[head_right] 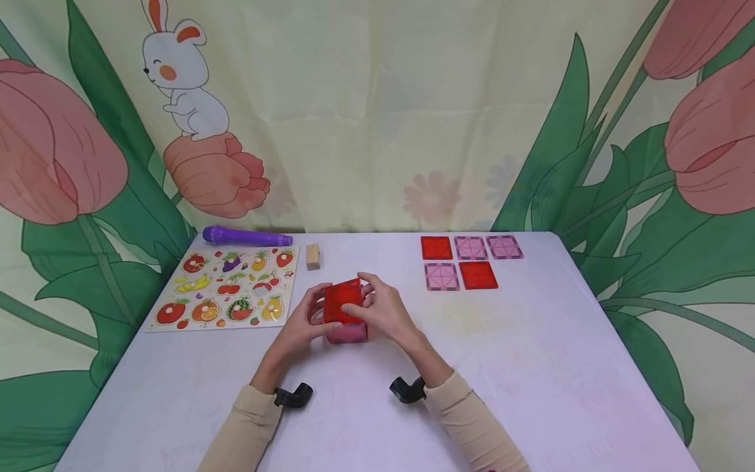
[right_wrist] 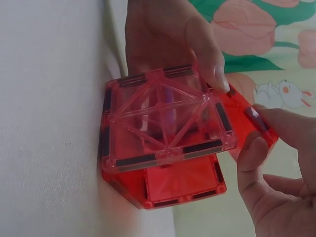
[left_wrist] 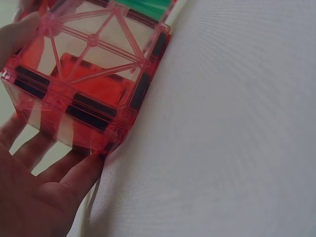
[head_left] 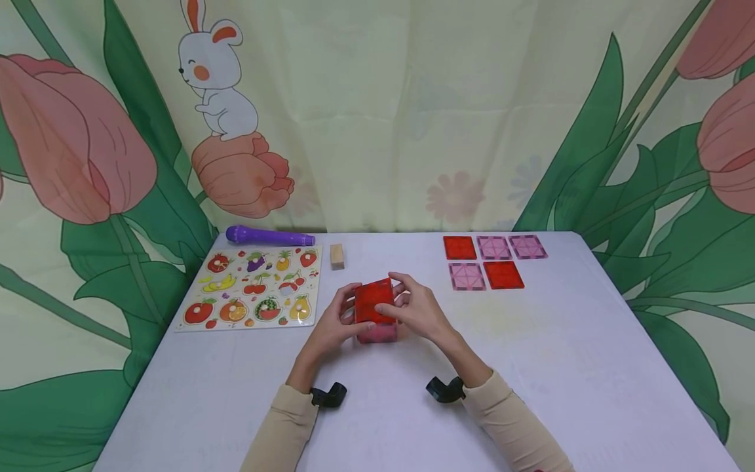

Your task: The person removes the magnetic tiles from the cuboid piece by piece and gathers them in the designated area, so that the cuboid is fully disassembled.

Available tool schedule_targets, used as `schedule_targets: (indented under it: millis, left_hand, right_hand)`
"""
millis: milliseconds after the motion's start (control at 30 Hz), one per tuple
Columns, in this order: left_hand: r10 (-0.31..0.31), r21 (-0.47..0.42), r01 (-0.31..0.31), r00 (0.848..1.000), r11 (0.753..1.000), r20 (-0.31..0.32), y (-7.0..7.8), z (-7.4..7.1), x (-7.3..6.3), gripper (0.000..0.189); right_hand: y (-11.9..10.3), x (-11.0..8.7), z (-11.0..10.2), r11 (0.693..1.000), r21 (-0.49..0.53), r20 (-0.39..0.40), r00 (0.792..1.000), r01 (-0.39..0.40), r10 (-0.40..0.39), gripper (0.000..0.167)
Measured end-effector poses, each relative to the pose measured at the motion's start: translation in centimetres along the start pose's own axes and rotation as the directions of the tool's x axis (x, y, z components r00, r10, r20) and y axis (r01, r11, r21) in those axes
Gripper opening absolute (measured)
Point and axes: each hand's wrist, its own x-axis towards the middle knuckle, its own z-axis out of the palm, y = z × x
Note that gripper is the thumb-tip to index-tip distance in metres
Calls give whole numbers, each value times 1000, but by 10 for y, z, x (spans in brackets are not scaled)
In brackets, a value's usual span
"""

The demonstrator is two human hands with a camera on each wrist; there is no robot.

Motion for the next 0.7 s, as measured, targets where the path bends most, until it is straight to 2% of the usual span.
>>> schedule_targets:
  millis: [367, 700]
  left_hand:
    - [-16, -7, 17, 1000, 1000, 6, -3, -2, 1, 84]
    - [-32, 0, 32, 999, 999, 4, 0, -2, 0, 84]
  right_hand:
    - [3, 0, -4, 995, 86, 21, 999, -49, 48, 66]
    - [2, 1, -10, 995, 75, 3, 997, -71, 71, 49]
